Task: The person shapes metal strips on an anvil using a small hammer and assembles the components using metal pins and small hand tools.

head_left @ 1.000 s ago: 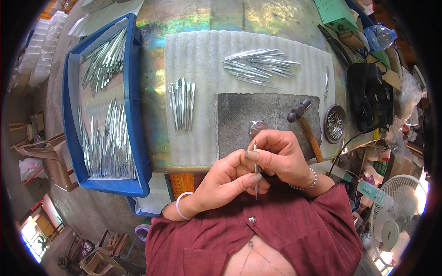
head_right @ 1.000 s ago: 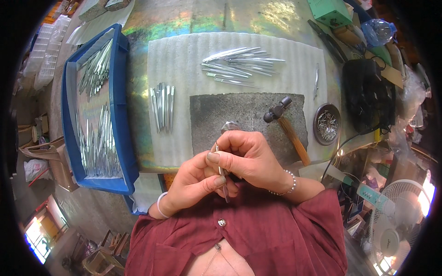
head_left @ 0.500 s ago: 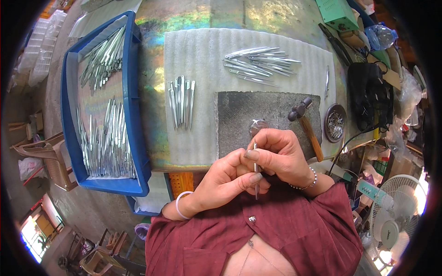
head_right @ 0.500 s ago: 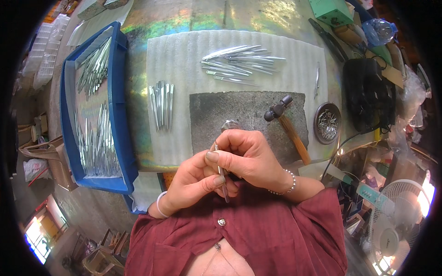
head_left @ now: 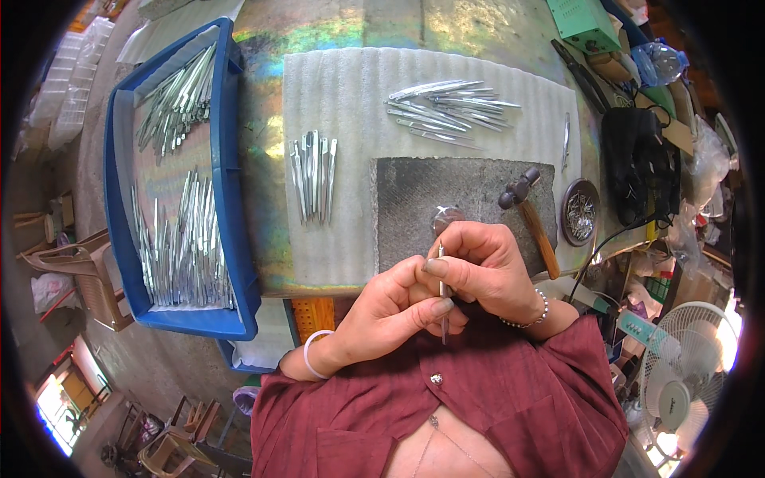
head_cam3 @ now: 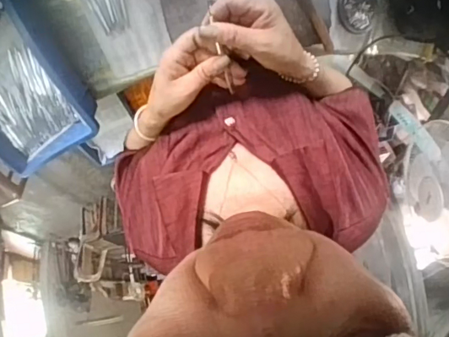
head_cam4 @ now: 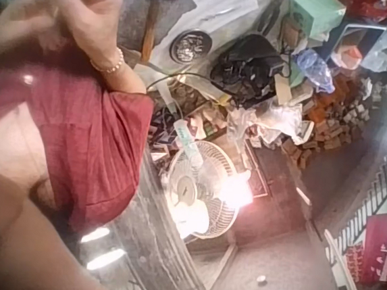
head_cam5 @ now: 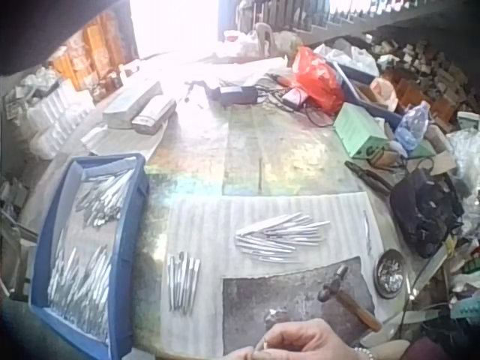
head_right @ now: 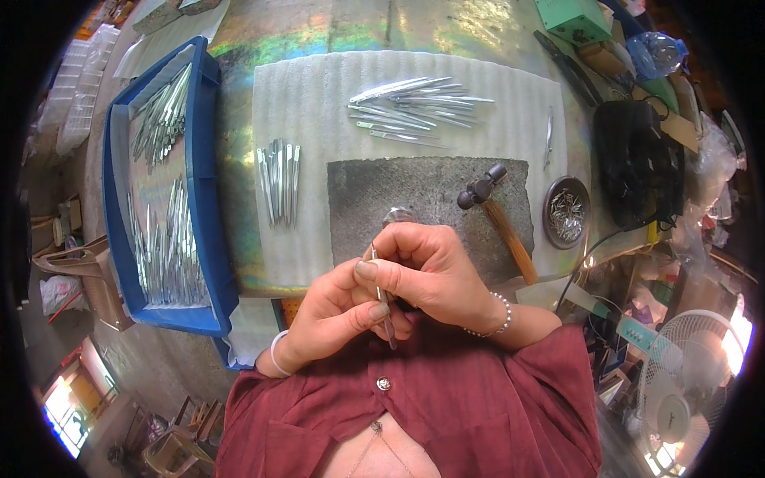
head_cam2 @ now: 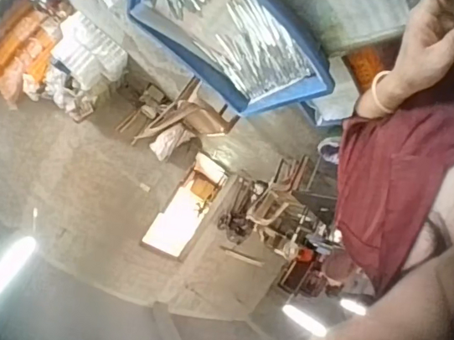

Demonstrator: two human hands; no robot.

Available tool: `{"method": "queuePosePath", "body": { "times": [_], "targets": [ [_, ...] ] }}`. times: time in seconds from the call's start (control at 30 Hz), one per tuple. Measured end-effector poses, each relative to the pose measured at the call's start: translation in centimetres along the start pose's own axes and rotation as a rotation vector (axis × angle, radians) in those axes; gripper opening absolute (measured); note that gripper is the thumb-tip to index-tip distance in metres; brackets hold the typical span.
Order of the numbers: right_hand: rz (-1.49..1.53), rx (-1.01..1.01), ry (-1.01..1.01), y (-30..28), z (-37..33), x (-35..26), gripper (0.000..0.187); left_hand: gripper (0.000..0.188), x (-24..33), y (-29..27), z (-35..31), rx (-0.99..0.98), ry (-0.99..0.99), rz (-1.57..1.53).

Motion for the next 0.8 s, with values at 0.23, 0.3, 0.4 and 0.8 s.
{"method": "queuePosePath", "body": {
  "times": [0.23,0.3,0.4,0.8],
  "targets": [
    [-0.035,0.012,-0.021,-0.2,0.0,-0.3,0.009,0.018,0.2,-0.2,-0.1,-0.021,0.007,0.003],
    [0.002,0.053,-0.069,-0.4,-0.2,-0.8,0.008,0.019,0.6,-0.8,-0.6,0.020,0.049,-0.009],
    [0.009,0.097,-0.188,-0.3,-0.6,-1.9,0.007,0.022,2.1,-1.3,-1.4,0.089,0.224,-0.134],
    [-0.815,-0.036,-0.230,0.8,-2.9,-3.4,0.022,0.017,7.2,-3.3,-6.1,0.619,0.598,0.410]
  ]
}}
Point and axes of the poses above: each hand's wrist, its own z-axis towards the middle knuckle, its own y-axis out of the palm, x = y × z, the point moved 6 cm from there along z, towards the middle knuckle, and after that the axes turned 9 degrees about -x, right-handed, at the moved point
